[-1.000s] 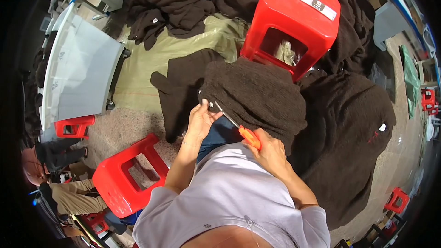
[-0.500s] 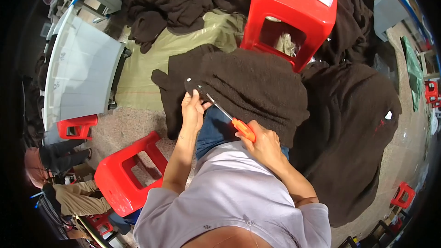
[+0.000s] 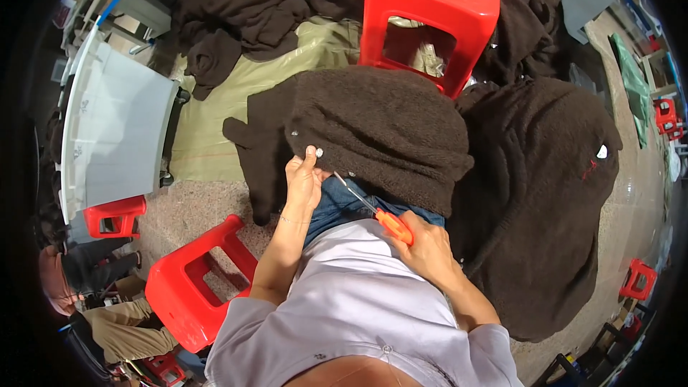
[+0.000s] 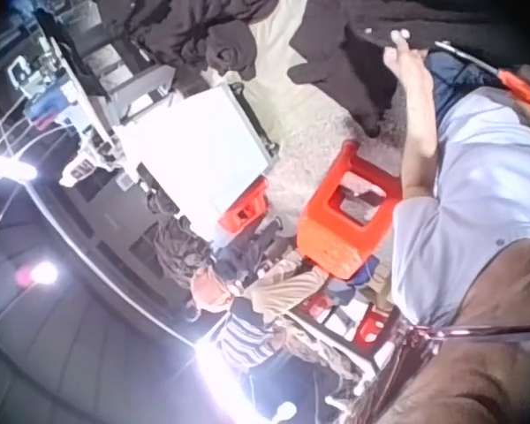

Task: Inspecting brown fabric pieces and trimming loose threads with scissors.

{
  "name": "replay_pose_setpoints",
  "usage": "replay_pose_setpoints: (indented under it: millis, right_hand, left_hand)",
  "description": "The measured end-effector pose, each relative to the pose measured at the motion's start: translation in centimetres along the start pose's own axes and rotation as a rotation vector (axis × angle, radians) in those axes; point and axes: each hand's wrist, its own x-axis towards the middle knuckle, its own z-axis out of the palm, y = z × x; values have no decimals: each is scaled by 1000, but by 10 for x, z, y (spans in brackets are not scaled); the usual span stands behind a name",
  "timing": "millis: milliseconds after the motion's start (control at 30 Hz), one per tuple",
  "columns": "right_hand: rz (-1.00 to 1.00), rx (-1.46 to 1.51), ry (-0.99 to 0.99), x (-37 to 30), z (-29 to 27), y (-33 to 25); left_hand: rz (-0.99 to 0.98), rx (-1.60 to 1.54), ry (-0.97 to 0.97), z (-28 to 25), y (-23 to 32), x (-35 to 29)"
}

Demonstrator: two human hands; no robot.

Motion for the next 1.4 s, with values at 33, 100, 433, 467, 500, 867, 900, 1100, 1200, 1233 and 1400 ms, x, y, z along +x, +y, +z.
replay_pose_setpoints:
  millis: [33, 100, 433, 467, 500, 867, 900, 1100, 1200, 1233, 1400]
  right_hand:
    - [0, 1, -1, 3, 1, -3]
    - [15, -67, -62, 10, 0, -6]
    - [37, -137, -30, 5, -12, 5]
    - [46, -44, 1, 7, -19, 1]
    - [31, -48, 2, 11, -18, 6]
    - [68, 207, 388, 35, -19, 20]
    - [79, 179, 366, 34, -18, 21]
    - [110, 247, 421, 33, -5, 25]
    - [120, 232, 383, 37, -2, 28]
    - [114, 229, 380, 38, -5, 25]
    - [19, 245, 572, 50, -19, 31]
  left_hand:
    - [0, 1, 1, 1, 0, -1]
    - [16, -16, 14, 5, 0, -3]
    - [18, 126, -11, 1, 14, -3]
    - [71, 342, -232, -2, 17, -10]
    - [-79, 540, -477, -8, 24, -23]
    - [-283, 736, -292, -54, 77, 60]
    - [-365, 647, -296, -33, 79, 55]
    - [-163, 682, -68, -9, 23, 52]
    - [125, 317, 69, 13, 15, 61]
    - [130, 192, 133, 24, 26, 73]
    - [681, -192, -75, 109, 241, 97]
